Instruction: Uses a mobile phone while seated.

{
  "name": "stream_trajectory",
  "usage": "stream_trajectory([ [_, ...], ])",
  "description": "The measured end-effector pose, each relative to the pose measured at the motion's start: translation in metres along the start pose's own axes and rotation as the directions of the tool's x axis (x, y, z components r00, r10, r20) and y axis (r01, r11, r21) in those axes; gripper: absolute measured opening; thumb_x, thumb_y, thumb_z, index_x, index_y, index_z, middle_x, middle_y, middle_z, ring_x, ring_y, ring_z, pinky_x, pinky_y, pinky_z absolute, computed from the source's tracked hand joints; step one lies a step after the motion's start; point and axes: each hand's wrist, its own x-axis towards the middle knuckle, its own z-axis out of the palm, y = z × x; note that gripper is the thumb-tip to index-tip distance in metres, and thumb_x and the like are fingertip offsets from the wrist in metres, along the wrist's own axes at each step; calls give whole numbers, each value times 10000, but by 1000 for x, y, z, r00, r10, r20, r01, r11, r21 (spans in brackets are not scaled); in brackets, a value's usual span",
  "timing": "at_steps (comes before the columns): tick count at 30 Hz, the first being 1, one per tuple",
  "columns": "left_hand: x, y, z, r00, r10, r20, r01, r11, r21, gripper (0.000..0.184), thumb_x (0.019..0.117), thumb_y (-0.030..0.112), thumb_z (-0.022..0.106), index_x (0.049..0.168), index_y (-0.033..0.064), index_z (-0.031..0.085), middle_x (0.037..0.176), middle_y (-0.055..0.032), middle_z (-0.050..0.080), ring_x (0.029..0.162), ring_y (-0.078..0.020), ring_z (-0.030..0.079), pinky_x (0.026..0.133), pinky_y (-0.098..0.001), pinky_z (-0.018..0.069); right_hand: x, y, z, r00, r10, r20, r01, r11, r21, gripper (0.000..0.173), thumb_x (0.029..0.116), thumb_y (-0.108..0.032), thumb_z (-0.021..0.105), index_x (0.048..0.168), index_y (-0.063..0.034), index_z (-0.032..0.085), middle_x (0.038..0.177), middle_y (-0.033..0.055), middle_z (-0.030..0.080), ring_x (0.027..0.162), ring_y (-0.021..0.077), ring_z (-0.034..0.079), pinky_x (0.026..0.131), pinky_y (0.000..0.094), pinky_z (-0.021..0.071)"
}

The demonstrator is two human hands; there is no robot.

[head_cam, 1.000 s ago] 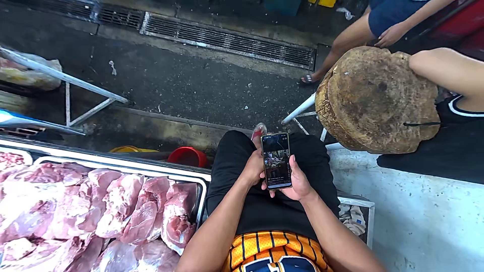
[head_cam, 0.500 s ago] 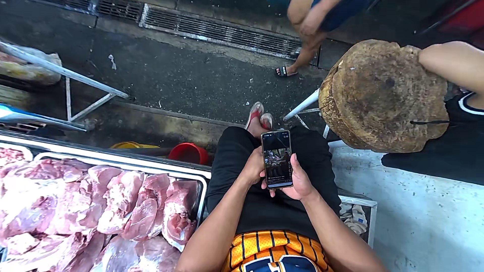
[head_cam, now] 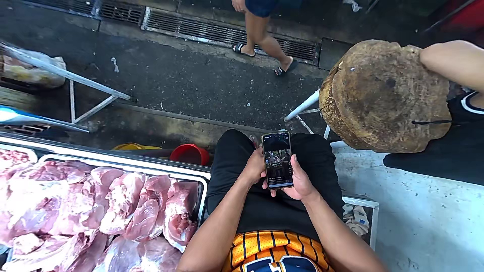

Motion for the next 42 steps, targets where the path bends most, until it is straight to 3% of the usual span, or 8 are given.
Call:
stream_trajectory([
  [7,-4,2,-1,1000,7,9,-7,999,-32,109,948,87,656,1054,84,630,764,-45,677,640,-124,644,668,-307,584,3,1,4,1000,12,5,-12,1000,12,850,928,-799,371,1385,-99,524,1246,273,663,976,409,719,682,457,626],
  [11,-3,6,3,1000,-29,6,29,998,-55,60,968,115,645,1018,95,620,667,-21,613,545,-100,579,581,-270,545,2,-2,4,1000,3,23,-3,999,36,851,918,-803,392,1379,-103,539,1243,276,665,983,413,716,693,462,624],
  [16,-3,7,5,999,-37,14,37,999,-38,50,974,116,634,1013,92,613,654,-22,605,527,-101,564,574,-270,540,0,-2,3,1000,-14,27,14,999,33,846,916,-799,403,1378,-103,542,1242,283,664,974,420,719,681,464,627],
  [26,-3,0,-1,1000,-1,-21,2,1000,26,128,958,89,653,1083,83,626,781,-44,673,635,-120,630,642,-301,570,0,1,3,1000,10,-13,-10,999,-30,857,933,-803,340,1391,-101,518,1244,268,667,969,403,721,680,457,626],
  [34,-3,0,0,1000,-6,-8,6,1000,4,80,965,90,638,1040,92,609,693,-27,630,549,-102,584,564,-271,540,-2,0,4,1000,7,-8,-7,1000,-8,854,934,-796,351,1383,-91,526,1240,274,665,980,410,719,689,464,628],
  [42,-5,3,-1,1000,-16,13,16,999,-33,57,968,112,635,1022,102,619,662,-26,614,529,-101,571,559,-268,538,1,0,5,1000,1,26,-1,1000,19,835,931,-790,382,1384,-105,537,1243,275,662,985,418,715,692,469,626],
])
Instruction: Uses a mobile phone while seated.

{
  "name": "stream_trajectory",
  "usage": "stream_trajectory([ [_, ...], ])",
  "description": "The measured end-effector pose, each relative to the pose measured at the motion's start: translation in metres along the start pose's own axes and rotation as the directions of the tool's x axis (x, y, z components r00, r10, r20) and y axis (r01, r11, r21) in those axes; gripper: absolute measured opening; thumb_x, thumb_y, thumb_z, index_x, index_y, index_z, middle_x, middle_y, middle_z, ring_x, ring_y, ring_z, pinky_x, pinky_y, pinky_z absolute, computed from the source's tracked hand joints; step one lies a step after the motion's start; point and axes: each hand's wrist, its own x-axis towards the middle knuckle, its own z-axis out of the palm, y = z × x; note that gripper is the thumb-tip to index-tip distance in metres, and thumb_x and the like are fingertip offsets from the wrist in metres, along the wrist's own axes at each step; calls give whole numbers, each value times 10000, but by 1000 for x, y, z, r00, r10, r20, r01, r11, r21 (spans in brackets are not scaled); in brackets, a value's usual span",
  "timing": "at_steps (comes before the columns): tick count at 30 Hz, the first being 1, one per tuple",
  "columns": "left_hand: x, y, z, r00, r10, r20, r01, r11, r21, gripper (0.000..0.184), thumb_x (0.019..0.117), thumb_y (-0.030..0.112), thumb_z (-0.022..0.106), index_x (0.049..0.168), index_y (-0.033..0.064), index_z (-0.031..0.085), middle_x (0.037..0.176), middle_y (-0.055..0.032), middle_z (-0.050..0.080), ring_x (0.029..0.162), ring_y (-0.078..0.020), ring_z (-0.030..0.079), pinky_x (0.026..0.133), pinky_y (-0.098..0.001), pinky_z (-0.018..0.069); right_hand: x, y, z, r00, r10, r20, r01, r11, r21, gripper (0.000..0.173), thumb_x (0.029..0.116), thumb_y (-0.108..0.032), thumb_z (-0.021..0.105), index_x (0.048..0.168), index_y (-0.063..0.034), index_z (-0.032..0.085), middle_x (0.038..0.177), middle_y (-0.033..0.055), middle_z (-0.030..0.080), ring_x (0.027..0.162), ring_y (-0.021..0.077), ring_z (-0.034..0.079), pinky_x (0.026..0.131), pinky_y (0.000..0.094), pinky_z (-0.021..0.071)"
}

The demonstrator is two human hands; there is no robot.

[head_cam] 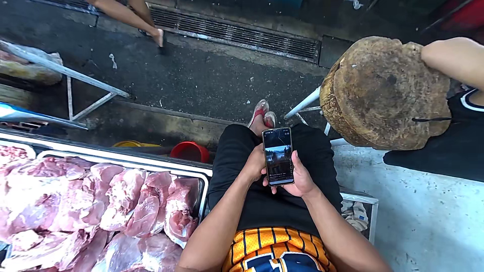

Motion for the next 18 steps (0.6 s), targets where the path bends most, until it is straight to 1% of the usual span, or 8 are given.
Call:
stream_trajectory([
  [4,2,-2,2,1000,-5,2,5,1000,-5,72,962,97,638,1029,100,613,667,-31,618,526,-102,570,554,-270,537,-3,0,-3,1000,-3,-4,3,1000,-3,843,922,-794,398,1385,-104,537,1246,281,659,987,420,714,693,471,625],
  [7,3,-3,3,1000,11,-7,-11,1000,24,81,937,85,655,996,98,601,627,-19,585,493,-95,538,522,-260,513,-4,0,-5,1000,-6,-3,6,1000,-10,841,924,-790,400,1383,-98,537,1246,282,660,982,421,716,695,468,627],
  [10,3,-5,0,999,40,0,-39,997,68,83,948,100,660,1025,100,629,689,-30,624,545,-103,574,560,-273,533,-4,0,-5,1000,1,-14,-1,1000,-26,846,927,-793,388,1390,-97,522,1247,279,658,985,418,715,695,468,627],
  [12,1,-5,-3,999,51,-4,-50,995,90,101,944,90,658,1044,88,643,741,-42,657,594,-115,605,604,-293,555,-2,1,-3,1000,6,-27,-7,999,-52,848,932,-796,365,1390,-98,515,1240,272,666,985,410,718,685,458,627],
  [13,1,-5,-4,998,54,-10,-53,994,96,103,939,85,658,1041,83,646,748,-45,662,604,-118,613,614,-300,560,-1,2,-3,1000,5,-28,-7,998,-57,848,935,-794,360,1391,-95,511,1238,272,666,984,409,717,681,456,627],
  [16,-1,-5,-4,998,54,-10,-54,997,60,72,923,57,652,982,86,623,704,-33,640,578,-110,602,593,-288,551,-1,2,-3,1000,7,-18,-8,999,-52,847,937,-791,358,1391,-92,510,1241,273,663,978,413,717,684,458,627],
  [18,-1,-5,-3,998,58,14,-58,998,37,94,921,59,653,1005,90,624,738,-35,660,619,-114,631,630,-296,569,-1,1,-3,1000,9,-11,-10,999,-41,837,936,-788,374,1389,-99,519,1241,273,666,981,415,718,688,461,628],
])
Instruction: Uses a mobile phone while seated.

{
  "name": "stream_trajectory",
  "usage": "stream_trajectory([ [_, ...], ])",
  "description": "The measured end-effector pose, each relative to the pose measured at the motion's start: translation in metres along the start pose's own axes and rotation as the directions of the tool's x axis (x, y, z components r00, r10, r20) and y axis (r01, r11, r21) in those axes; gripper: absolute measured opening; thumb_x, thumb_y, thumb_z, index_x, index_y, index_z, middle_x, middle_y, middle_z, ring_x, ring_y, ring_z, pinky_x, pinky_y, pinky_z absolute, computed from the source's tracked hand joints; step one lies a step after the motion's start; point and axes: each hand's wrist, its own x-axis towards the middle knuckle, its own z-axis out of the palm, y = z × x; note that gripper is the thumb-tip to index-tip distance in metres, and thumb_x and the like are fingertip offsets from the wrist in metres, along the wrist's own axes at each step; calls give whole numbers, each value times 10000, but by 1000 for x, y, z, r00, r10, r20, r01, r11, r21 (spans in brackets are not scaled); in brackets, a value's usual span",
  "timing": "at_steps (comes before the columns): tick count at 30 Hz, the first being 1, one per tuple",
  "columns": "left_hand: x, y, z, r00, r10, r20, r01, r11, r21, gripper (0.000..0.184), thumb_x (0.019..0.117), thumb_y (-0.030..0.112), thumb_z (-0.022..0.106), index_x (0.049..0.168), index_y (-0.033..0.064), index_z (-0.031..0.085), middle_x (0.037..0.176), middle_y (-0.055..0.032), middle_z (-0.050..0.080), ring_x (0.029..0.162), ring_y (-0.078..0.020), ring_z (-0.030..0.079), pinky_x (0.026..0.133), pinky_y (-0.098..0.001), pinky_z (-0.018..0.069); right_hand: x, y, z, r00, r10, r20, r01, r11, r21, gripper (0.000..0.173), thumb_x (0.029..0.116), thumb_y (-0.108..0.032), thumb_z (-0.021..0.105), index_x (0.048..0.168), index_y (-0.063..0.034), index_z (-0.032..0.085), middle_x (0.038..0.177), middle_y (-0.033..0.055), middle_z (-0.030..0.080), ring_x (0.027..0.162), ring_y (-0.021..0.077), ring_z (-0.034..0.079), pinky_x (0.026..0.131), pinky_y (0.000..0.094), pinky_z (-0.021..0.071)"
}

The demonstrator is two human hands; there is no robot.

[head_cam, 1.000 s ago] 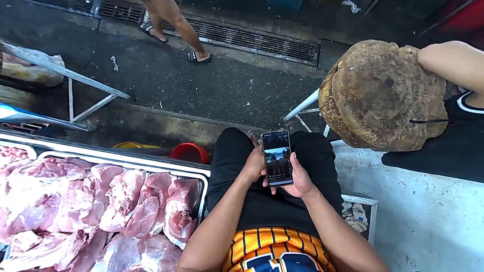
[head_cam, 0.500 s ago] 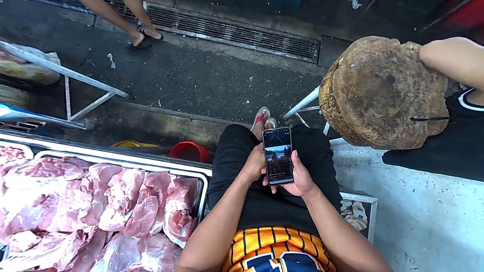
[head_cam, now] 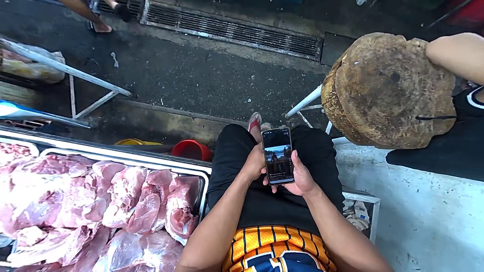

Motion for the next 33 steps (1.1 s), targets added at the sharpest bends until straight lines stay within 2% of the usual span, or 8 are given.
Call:
stream_trajectory([
  [3,2,1,3,1000,0,19,0,1000,6,108,929,74,661,1031,97,630,750,-37,660,620,-117,623,633,-297,566,-2,-2,0,1000,-6,13,6,1000,20,846,930,-792,380,1381,-93,535,1244,279,664,989,419,716,694,465,627],
  [5,2,3,5,1000,-5,17,5,1000,-2,92,934,71,658,1014,104,625,718,-31,643,587,-108,605,604,-282,555,-1,-3,0,1000,-12,17,12,1000,27,848,928,-792,386,1376,-89,541,1242,279,664,989,417,716,694,463,626],
  [10,1,2,4,1000,-10,20,10,1000,4,91,928,68,657,1010,97,631,716,-32,646,594,-110,614,616,-286,562,-1,-1,-1,1000,-18,23,18,999,28,838,933,-785,393,1377,-88,531,1239,282,663,983,422,716,690,465,626],
  [15,3,1,6,1000,-10,6,10,1000,18,66,932,79,669,926,102,608,633,-14,593,523,-99,564,557,-272,531,-3,-2,-3,1000,-12,14,12,1000,13,843,926,-793,388,1376,-96,540,1236,275,668,980,414,718,688,461,628],
  [18,3,-1,2,1000,5,17,-6,998,62,73,925,73,668,984,99,634,718,-29,647,590,-109,607,605,-287,552,-3,-1,-3,1000,-8,6,8,1000,4,839,935,-785,379,1387,-93,522,1242,279,662,985,420,715,686,463,626],
  [24,1,0,-1,1000,-2,-15,2,999,44,72,925,60,659,985,86,631,732,-34,656,612,-114,621,623,-297,562,0,0,0,1000,11,-8,-11,1000,-7,844,936,-791,366,1387,-93,514,1231,275,669,974,412,720,681,460,629],
  [27,0,3,2,1000,-12,0,12,1000,17,105,938,55,652,1034,88,626,765,-35,669,647,-113,641,651,-294,576,0,-1,0,1000,10,-1,-10,1000,5,846,932,-792,375,1383,-91,521,1238,275,666,982,412,718,687,460,627],
  [33,1,5,5,1000,-25,1,25,1000,-1,75,941,80,660,1004,100,625,694,-29,631,560,-107,589,583,-277,547,0,-2,1,1000,-13,23,12,1000,26,846,934,-787,384,1376,-82,531,1240,282,661,980,416,716,689,462,625],
])
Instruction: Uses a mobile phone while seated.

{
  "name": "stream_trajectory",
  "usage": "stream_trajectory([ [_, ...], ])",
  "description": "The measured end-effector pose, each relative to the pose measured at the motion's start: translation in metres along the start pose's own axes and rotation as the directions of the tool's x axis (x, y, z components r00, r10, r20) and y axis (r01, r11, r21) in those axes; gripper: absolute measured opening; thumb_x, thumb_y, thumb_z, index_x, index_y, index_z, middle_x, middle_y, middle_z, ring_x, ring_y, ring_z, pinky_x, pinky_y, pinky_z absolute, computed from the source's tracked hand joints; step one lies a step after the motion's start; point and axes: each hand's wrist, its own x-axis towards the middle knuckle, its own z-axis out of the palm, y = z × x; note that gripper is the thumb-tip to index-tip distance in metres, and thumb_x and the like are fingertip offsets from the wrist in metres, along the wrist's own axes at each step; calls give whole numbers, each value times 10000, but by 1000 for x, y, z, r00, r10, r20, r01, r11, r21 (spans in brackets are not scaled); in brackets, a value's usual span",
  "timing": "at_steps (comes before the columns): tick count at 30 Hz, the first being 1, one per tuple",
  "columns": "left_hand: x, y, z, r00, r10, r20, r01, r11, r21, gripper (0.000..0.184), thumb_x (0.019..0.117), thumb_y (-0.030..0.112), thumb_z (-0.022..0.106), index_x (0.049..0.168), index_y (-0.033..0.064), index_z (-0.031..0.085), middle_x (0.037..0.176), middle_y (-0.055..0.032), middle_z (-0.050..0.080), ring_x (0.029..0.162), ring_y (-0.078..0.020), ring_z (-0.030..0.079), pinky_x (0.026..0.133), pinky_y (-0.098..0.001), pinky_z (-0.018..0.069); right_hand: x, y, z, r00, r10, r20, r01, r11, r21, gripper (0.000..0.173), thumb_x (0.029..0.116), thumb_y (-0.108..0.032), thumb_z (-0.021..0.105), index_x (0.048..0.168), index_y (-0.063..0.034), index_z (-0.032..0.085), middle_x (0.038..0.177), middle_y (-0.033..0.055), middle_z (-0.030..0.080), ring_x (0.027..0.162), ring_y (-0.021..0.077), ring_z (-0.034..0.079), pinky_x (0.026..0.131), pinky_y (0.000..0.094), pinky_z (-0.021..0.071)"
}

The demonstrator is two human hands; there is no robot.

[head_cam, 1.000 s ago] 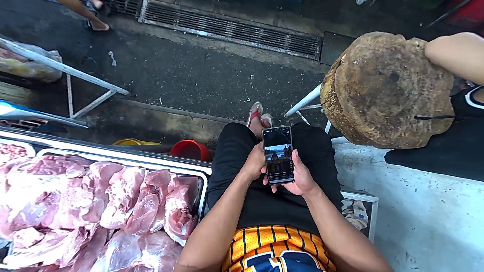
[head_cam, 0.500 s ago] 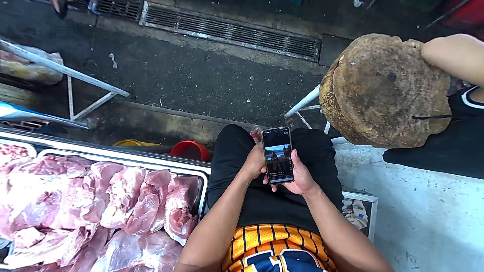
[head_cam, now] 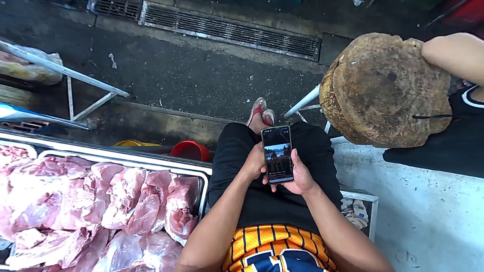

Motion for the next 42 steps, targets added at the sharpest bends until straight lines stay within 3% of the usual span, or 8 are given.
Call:
stream_trajectory([
  [7,1,-5,1,1000,4,2,-4,1000,8,74,930,58,664,963,102,614,662,-24,614,534,-101,574,553,-269,534,-4,1,-4,1000,0,-2,0,1000,4,832,939,-778,393,1381,-87,531,1245,289,656,986,429,711,700,473,626],
  [15,1,-9,-7,999,34,3,-34,997,65,99,923,60,662,1010,100,636,715,-32,639,582,-109,597,598,-286,550,-1,3,-4,1000,12,-7,-12,1000,-11,821,947,-767,392,1404,-94,502,1247,291,653,999,433,709,695,473,628],
  [18,-1,-6,-6,1000,16,-7,-16,999,36,79,915,41,664,953,92,618,663,-22,611,547,-102,579,573,-274,539,-1,3,-2,1000,13,-4,-13,1000,-5,823,944,-770,394,1395,-90,511,1247,290,654,999,431,710,699,471,627],
  [24,1,-4,-1,1000,20,19,-20,1000,-3,103,942,62,643,1036,100,624,708,-31,633,581,-110,601,596,-287,556,-2,0,-1,1000,6,0,-6,1000,-1,846,927,-797,383,1377,-97,533,1243,275,663,991,417,713,703,467,625],
  [33,2,-7,-1,999,30,13,-30,999,23,60,938,69,657,984,98,631,710,-34,641,581,-112,601,596,-290,552,-4,2,-4,1000,-1,-1,1,1000,1,836,936,-782,388,1380,-88,532,1245,285,659,985,425,714,700,474,627],
  [38,3,-9,-6,999,48,1,-48,997,64,131,932,84,672,1057,99,638,776,-44,674,633,-125,634,644,-309,575,-2,3,-4,1000,8,-8,-8,999,-32,841,938,-787,367,1392,-94,512,1250,277,659,989,417,715,693,462,627],
  [42,-1,-7,-6,999,43,0,-43,998,37,72,926,69,665,988,87,633,738,-38,656,615,-123,622,637,-301,566,-1,4,-1,1000,13,-7,-13,1000,-28,837,936,-786,374,1386,-97,527,1253,275,659,994,413,715,695,463,628],
])
